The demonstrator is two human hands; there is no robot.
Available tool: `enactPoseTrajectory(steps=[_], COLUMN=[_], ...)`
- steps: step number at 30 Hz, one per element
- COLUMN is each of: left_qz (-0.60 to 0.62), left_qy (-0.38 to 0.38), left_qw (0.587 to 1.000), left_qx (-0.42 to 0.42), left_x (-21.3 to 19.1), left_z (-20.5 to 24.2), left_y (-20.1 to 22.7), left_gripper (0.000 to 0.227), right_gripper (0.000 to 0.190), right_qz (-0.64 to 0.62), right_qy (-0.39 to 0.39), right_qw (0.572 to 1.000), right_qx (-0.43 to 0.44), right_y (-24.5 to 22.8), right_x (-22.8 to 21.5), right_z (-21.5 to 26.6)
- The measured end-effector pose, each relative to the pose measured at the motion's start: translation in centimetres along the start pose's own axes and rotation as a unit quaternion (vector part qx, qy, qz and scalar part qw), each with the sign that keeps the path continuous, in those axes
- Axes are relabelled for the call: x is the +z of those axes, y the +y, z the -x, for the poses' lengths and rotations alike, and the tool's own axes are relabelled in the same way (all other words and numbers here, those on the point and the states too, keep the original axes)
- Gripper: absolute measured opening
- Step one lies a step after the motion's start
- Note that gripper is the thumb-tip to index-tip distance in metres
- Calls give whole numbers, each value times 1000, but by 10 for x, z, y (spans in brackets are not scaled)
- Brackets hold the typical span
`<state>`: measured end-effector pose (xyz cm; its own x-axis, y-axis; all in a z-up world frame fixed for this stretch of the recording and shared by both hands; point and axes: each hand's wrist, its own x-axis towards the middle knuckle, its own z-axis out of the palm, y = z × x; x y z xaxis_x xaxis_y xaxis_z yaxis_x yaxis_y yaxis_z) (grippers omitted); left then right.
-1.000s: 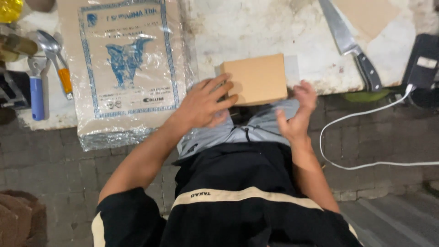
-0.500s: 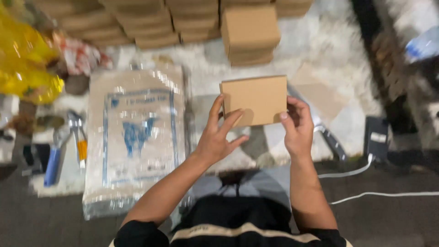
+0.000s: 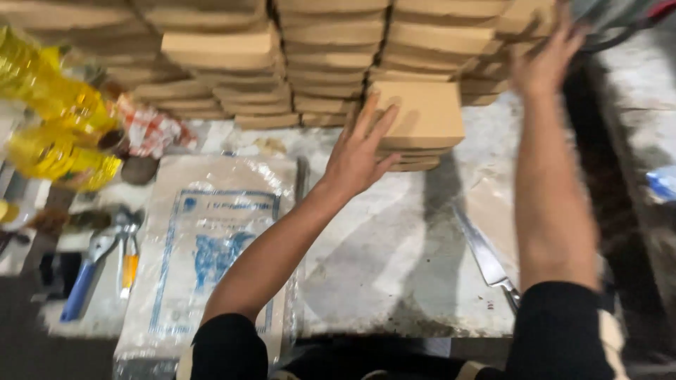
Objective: The person folds white paper sheets and places them into small cardboard boxes, then closes the boxes. They repeat this process multiple times, stacking completed boxes on the table.
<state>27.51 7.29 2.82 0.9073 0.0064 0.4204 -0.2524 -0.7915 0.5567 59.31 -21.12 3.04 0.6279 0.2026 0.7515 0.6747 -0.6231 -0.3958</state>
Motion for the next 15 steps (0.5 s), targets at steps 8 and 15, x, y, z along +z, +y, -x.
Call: enactPoseTrajectory(steps=[8, 15], left_qz=[-95, -78], left_qy=[69, 9], left_qw=[990, 953], left_qx=[78, 292], left_x=[-56, -41], left_z=[52, 99], left_y=[36, 62], left_gripper=[54, 81], right_gripper=[19, 52], right_qz=[137, -90], right_qy=[128, 241], right_qw=[978, 966], right_qx=[95, 28], right_y=[208, -152], right_x=[44, -155], right_z=[-15, 225])
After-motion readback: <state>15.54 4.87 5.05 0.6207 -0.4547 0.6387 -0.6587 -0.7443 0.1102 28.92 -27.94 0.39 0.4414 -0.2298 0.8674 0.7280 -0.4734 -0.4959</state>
